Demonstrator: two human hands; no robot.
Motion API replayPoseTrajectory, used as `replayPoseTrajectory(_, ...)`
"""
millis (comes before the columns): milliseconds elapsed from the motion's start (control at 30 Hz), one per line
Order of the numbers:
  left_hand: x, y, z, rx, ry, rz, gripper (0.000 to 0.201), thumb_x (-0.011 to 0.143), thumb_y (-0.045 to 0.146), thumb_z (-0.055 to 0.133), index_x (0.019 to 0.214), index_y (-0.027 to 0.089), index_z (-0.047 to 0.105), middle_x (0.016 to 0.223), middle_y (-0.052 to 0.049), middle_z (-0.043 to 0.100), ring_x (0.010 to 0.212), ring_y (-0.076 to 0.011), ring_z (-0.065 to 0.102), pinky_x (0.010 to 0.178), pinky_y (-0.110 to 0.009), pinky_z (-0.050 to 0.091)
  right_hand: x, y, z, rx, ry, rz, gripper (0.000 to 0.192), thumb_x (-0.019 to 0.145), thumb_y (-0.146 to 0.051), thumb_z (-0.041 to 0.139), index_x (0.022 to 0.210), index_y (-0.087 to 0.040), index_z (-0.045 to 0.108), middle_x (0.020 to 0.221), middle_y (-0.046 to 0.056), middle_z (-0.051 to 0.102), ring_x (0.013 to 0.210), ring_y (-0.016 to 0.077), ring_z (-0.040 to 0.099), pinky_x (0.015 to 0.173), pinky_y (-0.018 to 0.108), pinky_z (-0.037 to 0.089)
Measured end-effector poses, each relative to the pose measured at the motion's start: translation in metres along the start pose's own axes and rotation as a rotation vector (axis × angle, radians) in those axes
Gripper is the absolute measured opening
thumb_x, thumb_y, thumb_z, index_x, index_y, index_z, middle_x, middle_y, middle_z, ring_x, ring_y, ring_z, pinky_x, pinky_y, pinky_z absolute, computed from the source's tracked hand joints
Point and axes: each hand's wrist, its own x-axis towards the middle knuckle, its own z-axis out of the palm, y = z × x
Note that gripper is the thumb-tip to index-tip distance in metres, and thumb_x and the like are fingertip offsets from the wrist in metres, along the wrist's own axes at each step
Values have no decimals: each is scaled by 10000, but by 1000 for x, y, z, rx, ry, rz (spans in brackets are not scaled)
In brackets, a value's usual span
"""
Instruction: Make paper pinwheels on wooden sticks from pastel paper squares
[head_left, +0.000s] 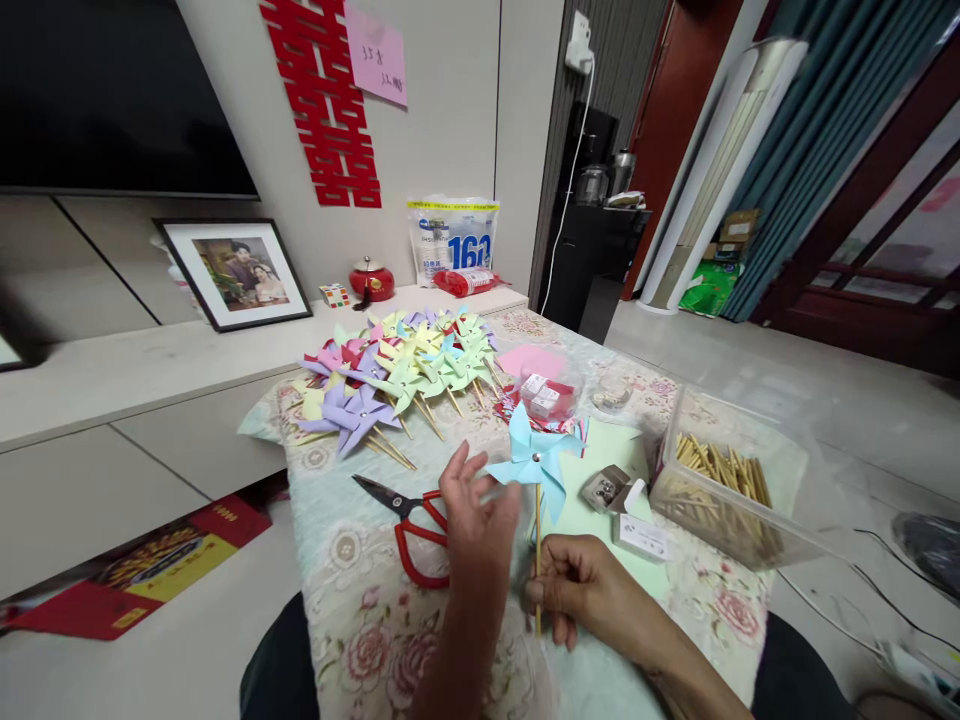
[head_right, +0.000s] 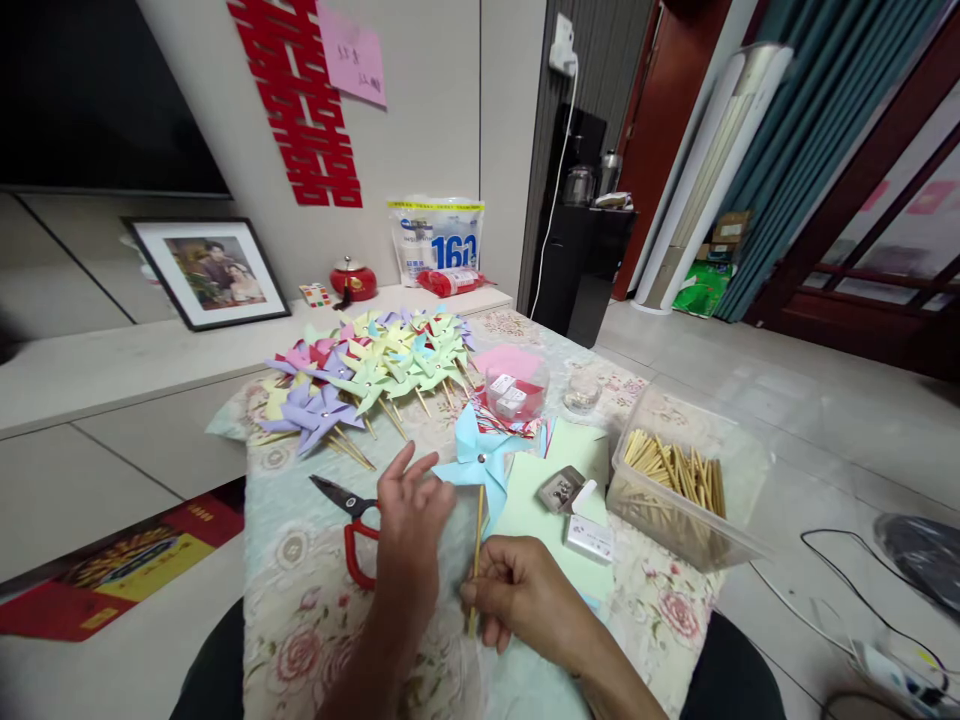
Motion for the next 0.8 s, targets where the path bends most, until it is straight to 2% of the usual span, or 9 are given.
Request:
replayPoseTrajectory(100,3,-10,-8,330,-101,290,444,738,255,734,1165,231,613,1328,-135,508,1124,-265,585,846,-395,546,-1,2,-2,5,-10,-1,375,725,-466,784,715,-148,586,532,-22,608,418,91,558,401,176,428)
replayPoseTrajectory(200,4,-11,-13,502,-146,410,247,755,240,732,994,219,671,1297,-128,497,1123,-278,586,837,-416,559,-1,5,-2,3,-37,-8,328,743,-428,758,732,-144,594,551,-15,619,418,89,557,405,176,420)
replayPoseTrajectory(367,1,-7,-10,525,-128,403,164,753,252,742,885,207,655,1261,-124,509,1091,-273,594,812,-419,566,-1,8,-2,-14,-38,-6,266,751,-369,730,725,-149,581,542,-24,605,414,85,550,405,171,409)
replayPoseTrajectory(533,0,-5,-7,500,-80,383,138,728,227,738,829,203,647,1232,-121,538,1081,-277,599,794,-408,563,1,9,0,-65,-36,-1,228,777,-342,691,727,-160,562,546,-26,605,426,88,552,413,174,415)
replayPoseTrajectory(800,2,-7,-6,450,-68,311,105,734,273,714,779,194,662,1182,-123,577,1030,-270,638,755,-388,582,-1,9,2,-110,-35,5,209,796,-328,677,743,-159,566,560,-27,603,446,87,555,433,176,427)
